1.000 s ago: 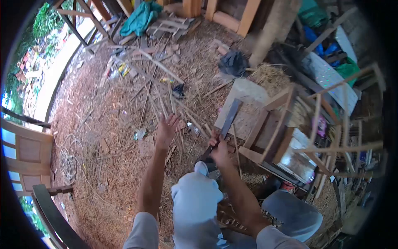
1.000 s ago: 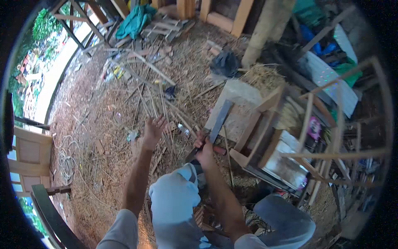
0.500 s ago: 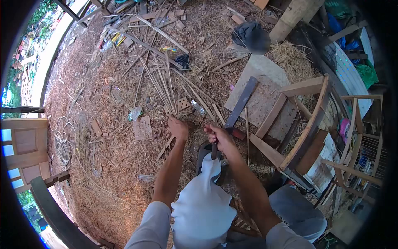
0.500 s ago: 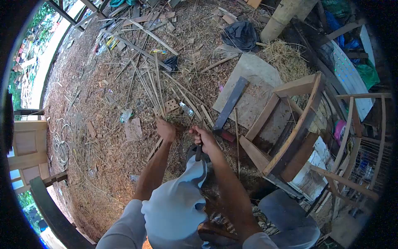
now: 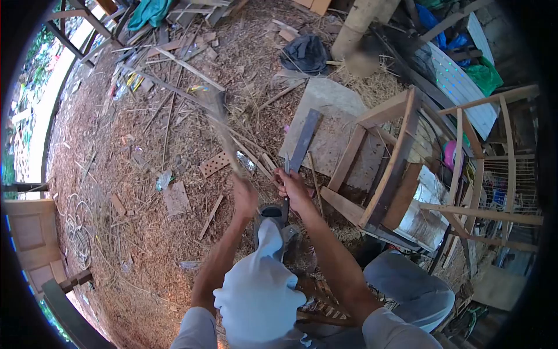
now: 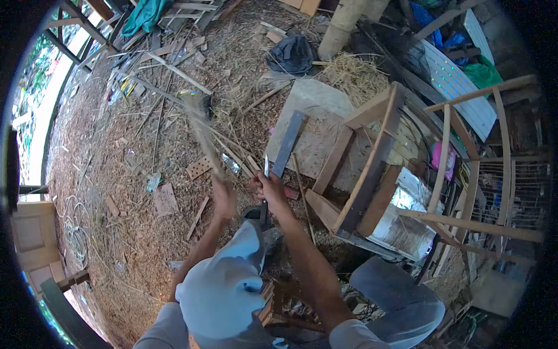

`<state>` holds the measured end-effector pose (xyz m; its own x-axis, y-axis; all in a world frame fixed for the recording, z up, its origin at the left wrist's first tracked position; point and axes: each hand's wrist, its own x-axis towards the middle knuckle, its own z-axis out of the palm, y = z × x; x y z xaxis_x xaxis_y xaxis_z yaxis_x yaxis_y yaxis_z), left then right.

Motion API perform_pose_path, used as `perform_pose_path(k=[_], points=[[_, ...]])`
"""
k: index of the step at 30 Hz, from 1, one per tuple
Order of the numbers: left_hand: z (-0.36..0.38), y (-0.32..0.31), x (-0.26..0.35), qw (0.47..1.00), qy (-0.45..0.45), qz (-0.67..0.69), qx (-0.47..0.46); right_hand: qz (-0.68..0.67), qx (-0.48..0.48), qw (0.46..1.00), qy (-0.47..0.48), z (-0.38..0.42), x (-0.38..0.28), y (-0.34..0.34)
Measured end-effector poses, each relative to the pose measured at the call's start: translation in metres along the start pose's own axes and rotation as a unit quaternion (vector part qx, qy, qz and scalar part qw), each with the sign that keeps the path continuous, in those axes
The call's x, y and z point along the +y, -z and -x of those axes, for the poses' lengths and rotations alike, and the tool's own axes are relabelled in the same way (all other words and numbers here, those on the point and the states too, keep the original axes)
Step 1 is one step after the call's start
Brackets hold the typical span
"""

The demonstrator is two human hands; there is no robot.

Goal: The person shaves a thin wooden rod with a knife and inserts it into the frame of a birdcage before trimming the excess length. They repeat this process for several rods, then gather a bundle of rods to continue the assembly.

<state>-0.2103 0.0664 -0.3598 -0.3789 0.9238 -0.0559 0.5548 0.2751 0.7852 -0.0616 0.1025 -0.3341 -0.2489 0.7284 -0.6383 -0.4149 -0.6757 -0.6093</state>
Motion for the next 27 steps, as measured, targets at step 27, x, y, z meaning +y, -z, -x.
perform_pose_path(k=[27], points=[[-0.005, -0.075, 0.007, 0.958, -0.241, -0.022, -0.15, 0.409, 0.354, 0.802, 0.254, -0.055, 0.057, 0.081]])
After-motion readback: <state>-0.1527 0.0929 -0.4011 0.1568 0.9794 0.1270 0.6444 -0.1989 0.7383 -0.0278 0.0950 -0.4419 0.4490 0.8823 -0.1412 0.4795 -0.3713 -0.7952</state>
